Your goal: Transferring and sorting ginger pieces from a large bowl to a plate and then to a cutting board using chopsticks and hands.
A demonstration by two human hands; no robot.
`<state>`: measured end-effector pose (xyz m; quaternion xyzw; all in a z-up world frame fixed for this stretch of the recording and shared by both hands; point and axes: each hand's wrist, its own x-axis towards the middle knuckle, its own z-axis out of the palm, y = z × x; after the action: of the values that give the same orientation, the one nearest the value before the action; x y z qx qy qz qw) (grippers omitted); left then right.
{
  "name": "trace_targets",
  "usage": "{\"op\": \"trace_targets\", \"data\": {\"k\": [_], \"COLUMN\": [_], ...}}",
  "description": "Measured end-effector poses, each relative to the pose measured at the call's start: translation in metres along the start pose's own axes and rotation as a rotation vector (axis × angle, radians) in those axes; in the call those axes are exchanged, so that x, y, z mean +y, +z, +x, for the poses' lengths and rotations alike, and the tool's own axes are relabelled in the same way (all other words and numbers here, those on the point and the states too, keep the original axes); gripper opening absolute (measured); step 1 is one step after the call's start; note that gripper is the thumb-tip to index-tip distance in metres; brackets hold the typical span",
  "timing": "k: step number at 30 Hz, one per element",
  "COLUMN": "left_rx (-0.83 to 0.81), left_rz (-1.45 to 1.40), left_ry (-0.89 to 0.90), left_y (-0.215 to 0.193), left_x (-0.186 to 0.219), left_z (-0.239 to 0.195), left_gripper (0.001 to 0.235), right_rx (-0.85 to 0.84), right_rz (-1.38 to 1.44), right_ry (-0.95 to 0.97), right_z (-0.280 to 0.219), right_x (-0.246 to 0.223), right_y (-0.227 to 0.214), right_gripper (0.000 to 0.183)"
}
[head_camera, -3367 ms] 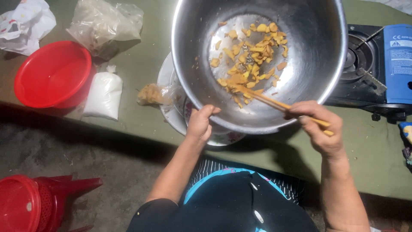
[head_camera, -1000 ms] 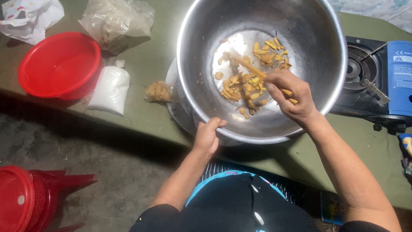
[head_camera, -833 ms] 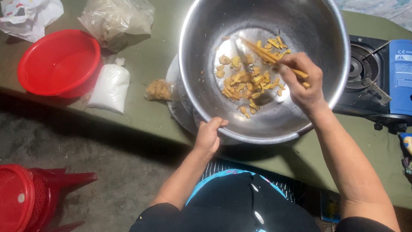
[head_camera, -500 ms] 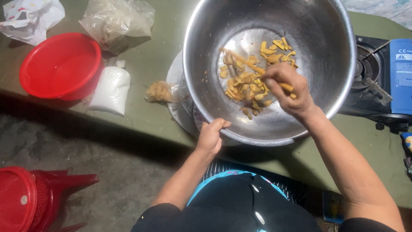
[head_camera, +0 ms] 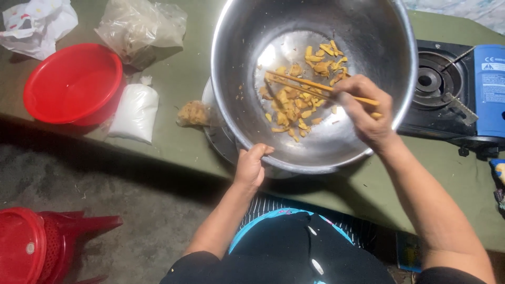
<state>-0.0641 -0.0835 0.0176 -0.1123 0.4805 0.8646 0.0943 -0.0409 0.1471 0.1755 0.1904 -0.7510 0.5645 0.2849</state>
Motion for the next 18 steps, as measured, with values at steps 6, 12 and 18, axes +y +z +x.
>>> {"op": "trace_targets", "data": {"k": [6, 12, 18], "left_rx": [-0.007, 0.047, 0.088], "left_rz": [0.001, 0.004, 0.008], "left_ry": [0.029, 0.068, 0.105], "left_y": [-0.002, 0.001, -0.009], "left_x": [-0.005, 0.013, 0.020], "left_z": [-0.001, -0.002, 0.004], "left_gripper": [0.014, 0.012, 0.012], "right_rx": [0.066, 0.057, 0.113], "right_rz": [-0.033, -0.175, -0.116], "right_ry": [-0.085, -0.133, -0.125], "right_z": [0.003, -0.029, -0.042], "right_x": [0.016, 0.016, 0.020], "right_y": [0.040, 0.025, 0.018], "right_gripper": [0.015, 0.015, 0.018]}}
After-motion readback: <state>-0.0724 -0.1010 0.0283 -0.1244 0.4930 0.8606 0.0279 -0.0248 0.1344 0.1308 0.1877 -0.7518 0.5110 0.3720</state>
